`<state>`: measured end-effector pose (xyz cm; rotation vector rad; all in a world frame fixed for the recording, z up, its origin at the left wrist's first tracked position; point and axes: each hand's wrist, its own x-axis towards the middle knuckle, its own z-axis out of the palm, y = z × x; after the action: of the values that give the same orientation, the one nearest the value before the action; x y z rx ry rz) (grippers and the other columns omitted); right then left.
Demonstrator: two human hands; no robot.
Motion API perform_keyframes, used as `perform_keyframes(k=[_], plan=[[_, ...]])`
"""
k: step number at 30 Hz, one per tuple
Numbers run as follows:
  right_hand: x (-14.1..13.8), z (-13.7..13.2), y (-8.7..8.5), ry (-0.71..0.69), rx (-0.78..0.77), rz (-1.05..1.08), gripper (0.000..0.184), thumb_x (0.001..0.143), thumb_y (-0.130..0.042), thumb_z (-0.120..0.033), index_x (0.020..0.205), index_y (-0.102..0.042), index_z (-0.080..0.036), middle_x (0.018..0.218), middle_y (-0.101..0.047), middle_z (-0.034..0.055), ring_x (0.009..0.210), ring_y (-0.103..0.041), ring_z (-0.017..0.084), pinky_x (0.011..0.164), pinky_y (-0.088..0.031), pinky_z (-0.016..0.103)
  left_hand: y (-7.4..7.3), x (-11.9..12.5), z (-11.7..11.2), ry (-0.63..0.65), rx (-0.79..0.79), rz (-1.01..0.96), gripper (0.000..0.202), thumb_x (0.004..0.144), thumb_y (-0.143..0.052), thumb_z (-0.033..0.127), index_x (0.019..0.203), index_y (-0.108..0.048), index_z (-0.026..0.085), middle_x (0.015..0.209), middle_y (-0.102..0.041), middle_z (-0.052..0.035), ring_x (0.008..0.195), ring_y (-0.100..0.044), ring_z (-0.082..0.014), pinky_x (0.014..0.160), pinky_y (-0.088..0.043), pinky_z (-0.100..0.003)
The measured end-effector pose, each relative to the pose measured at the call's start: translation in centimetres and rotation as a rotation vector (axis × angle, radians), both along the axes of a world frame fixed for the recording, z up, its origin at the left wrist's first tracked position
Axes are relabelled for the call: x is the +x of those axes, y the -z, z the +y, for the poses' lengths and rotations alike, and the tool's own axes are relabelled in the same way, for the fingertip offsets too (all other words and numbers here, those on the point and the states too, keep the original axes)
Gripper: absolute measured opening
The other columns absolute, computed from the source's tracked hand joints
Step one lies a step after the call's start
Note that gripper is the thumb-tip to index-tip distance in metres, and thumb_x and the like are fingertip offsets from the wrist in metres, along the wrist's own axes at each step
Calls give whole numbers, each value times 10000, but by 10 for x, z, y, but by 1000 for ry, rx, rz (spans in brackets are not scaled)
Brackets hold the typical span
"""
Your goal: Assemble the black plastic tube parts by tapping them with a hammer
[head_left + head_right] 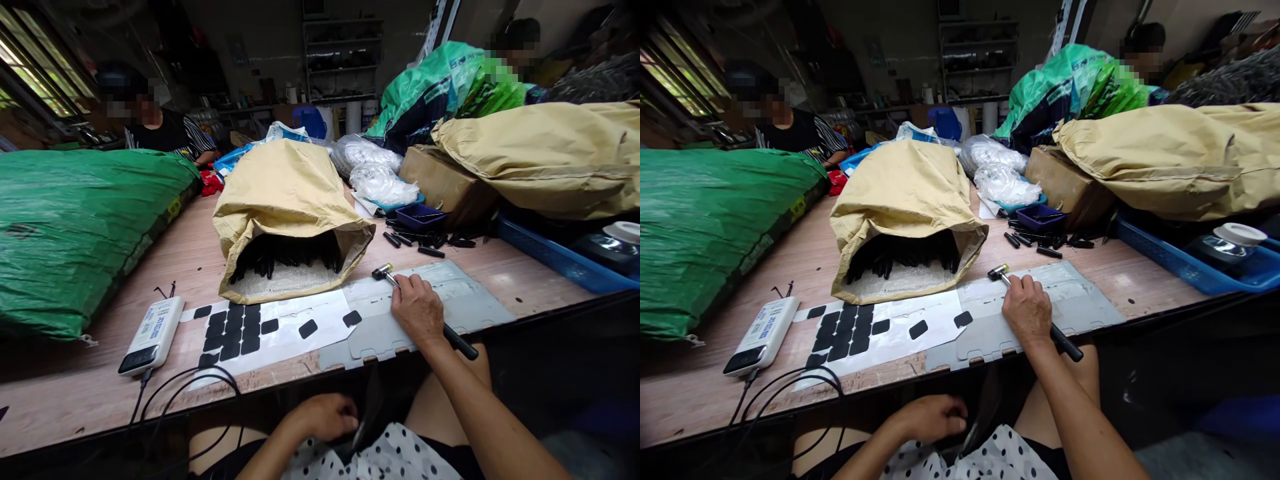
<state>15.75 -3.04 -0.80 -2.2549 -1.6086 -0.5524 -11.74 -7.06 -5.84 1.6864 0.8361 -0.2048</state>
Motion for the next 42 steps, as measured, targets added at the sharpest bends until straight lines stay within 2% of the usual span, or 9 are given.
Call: perform_keyframes(k=[3,4,8,12,19,25,31,35,42], plan=[[0,0,0,1,-2,-7,224,961,-504,-236,1112,-663,-194,956,-608,85,876,-495,221,696,-279,340,-64,7,18,357,-183,-187,430,831,-689,556,1144,-744,265,842,-742,-15,781,-689,-201,755,-540,-303],[0,0,1,1,-3,-10,227,964,-498,-236,1113,-663,-193,955,-606,85,873,-495,220,695,-278,339,-85,11,32,348,-191,-281,432,897,-625,541,1202,-722,251,877,-747,-24,810,-691,-192,756,-538,-285],[1,0,2,-3,-5,-3,240,970,-490,-241,1127,-664,-190,960,-604,84,880,-500,222,701,-288,333,-123,38,113,-134,583,-289,260,984,-539,338,1113,-738,233,1079,-731,-58,993,-658,-220,915,-499,-334],[1,1,1,-13,-2,15,244,965,-496,-237,1137,-662,-189,967,-608,83,895,-506,225,719,-303,329,-104,68,184,-270,1167,6,375,928,-509,140,1217,-724,244,1249,-642,-128,1150,-560,-315,970,-454,-445],[0,1,-1,-23,-3,39,235,958,-499,-226,1134,-650,-188,969,-606,86,895,-500,223,724,-300,326,-93,73,209,-55,1376,84,329,777,-651,77,1033,-772,246,1376,-601,-111,1268,-457,-370,1012,-370,-502],[1,1,0,-20,-15,41,231,962,-491,-229,1125,-649,-186,970,-600,90,896,-494,226,717,-293,329,-109,44,166,-258,1248,-37,170,878,-719,263,1048,-717,258,995,-722,-53,1037,-550,-280,907,-388,-430],[2,1,1,-18,-5,31,240,958,-498,-229,1137,-653,-190,961,-596,87,891,-493,224,719,-291,329,-76,51,118,-273,1043,-133,161,878,-748,299,1026,-739,237,966,-684,-47,964,-562,-243,868,-427,-370],[1,1,2,-13,-9,24,237,968,-496,-241,1134,-658,-193,970,-605,86,892,-504,223,721,-300,329,-58,54,114,-392,1042,-177,203,864,-755,279,1056,-729,221,975,-658,-55,969,-553,-245,898,-440,-376],[7,1,1,-53,-11,136,249,964,-521,-229,1153,-681,-206,990,-643,82,908,-544,219,745,-352,325,-58,50,119,-443,935,-238,138,795,-784,218,917,-720,220,894,-656,-30,935,-561,-231,875,-450,-362]])
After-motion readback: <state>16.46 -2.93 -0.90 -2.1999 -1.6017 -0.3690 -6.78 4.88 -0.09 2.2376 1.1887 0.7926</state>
